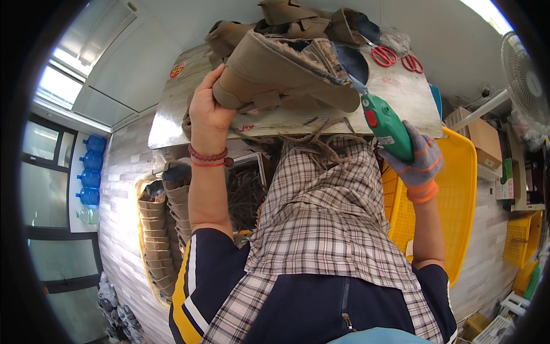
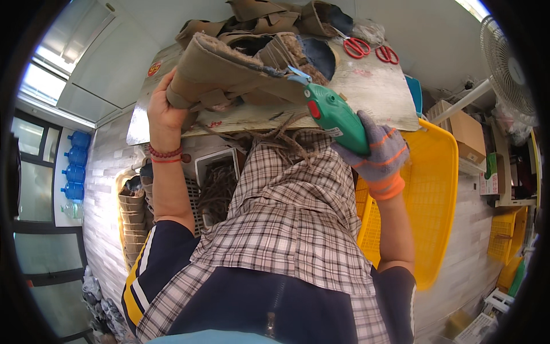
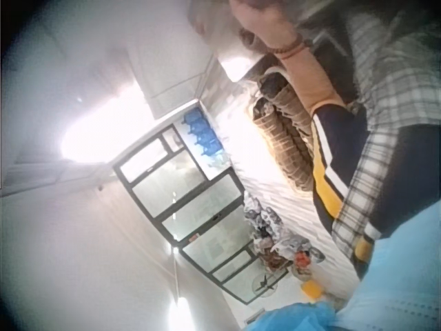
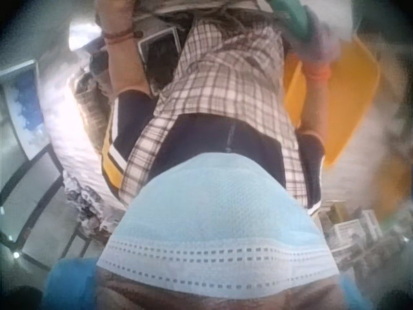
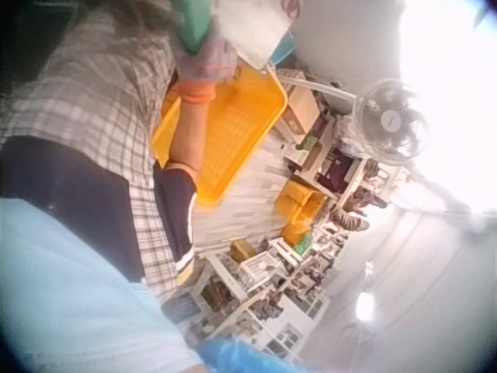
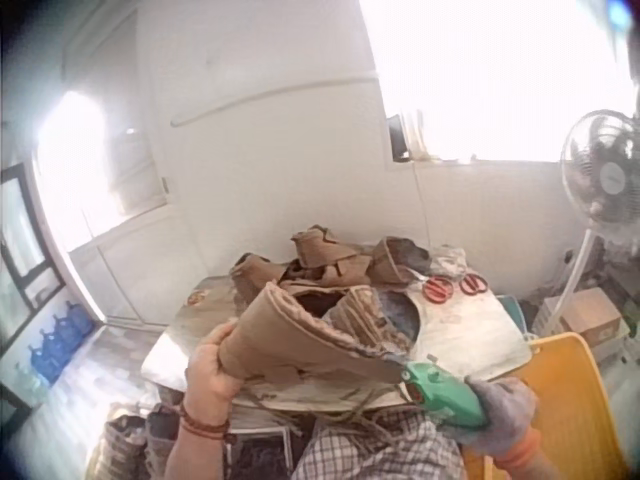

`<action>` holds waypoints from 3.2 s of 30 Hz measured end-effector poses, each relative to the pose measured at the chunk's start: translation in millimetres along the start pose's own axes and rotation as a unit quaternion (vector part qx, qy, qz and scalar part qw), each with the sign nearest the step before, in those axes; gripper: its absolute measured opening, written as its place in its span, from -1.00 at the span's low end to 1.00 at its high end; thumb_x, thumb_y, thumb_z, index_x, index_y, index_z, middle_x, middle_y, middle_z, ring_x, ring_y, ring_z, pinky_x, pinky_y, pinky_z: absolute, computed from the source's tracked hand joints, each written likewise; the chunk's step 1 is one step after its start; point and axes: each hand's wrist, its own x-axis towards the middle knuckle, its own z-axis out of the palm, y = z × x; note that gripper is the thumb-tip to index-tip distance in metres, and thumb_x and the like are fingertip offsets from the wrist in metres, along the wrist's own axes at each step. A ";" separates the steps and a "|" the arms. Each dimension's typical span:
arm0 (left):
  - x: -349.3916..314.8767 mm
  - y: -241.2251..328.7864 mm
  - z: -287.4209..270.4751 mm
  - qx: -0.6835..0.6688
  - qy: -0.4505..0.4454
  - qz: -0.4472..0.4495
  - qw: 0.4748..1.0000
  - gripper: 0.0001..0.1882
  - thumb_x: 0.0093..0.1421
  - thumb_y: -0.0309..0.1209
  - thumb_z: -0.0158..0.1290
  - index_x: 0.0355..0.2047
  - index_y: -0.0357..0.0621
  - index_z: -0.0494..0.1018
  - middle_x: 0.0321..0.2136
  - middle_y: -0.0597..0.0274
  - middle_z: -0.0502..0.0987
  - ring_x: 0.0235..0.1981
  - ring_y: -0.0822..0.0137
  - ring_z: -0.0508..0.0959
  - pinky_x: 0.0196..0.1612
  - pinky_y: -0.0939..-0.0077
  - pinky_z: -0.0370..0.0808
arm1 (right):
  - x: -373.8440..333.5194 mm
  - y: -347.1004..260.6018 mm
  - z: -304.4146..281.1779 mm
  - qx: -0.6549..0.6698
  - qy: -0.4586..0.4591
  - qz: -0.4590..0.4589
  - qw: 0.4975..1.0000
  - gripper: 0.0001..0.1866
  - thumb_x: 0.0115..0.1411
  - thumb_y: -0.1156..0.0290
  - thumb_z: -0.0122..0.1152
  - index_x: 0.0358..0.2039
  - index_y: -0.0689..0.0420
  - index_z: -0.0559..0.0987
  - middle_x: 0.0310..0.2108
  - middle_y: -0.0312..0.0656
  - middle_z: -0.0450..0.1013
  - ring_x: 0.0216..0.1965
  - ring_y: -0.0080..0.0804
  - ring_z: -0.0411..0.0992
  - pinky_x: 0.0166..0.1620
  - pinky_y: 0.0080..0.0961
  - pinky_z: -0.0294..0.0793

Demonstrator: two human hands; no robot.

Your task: The person trims the interior lining of a brown boot using red-handled scissors, then uses a green electric trimmer to cut the exterior fabric. The person places the trimmed boot into a yellow basket and repeats the process with another boot.

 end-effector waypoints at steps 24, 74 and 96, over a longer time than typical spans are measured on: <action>-9.7 -46.3 21.1 -0.005 -0.059 -0.033 0.998 -0.66 0.29 -0.42 -0.14 0.03 -0.32 0.33 0.03 0.01 0.41 0.06 0.13 0.42 0.14 0.22 0.35 | 4.5 -16.1 5.2 0.191 -0.078 0.117 0.971 -0.40 -0.25 0.13 0.52 -0.20 0.19 0.56 -0.46 -0.09 0.53 -0.49 -0.24 0.51 -0.39 -0.45 0.48; -35.5 -91.4 -18.9 0.759 -0.367 0.414 0.345 -0.67 -0.19 -0.62 0.01 -0.32 -0.36 0.51 -0.08 -0.14 0.39 0.16 -0.22 0.19 0.21 -0.10 0.11 | 38.7 -33.6 12.0 0.474 -0.037 0.446 0.759 -0.62 0.13 0.12 0.20 -0.30 0.25 0.52 -0.63 -0.28 0.37 -0.61 -0.56 0.30 -0.50 -0.65 0.26; 142.6 88.0 -168.9 0.785 0.114 0.181 0.581 -0.38 -0.03 -0.24 0.24 -0.01 -0.32 0.37 0.03 -0.04 0.35 0.12 0.06 0.26 0.14 0.33 0.23 | -37.1 -20.7 13.4 0.355 -0.056 0.496 0.790 -0.68 0.14 0.17 0.22 -0.35 0.21 0.49 -0.65 -0.31 0.35 -0.63 -0.61 0.29 -0.55 -0.66 0.23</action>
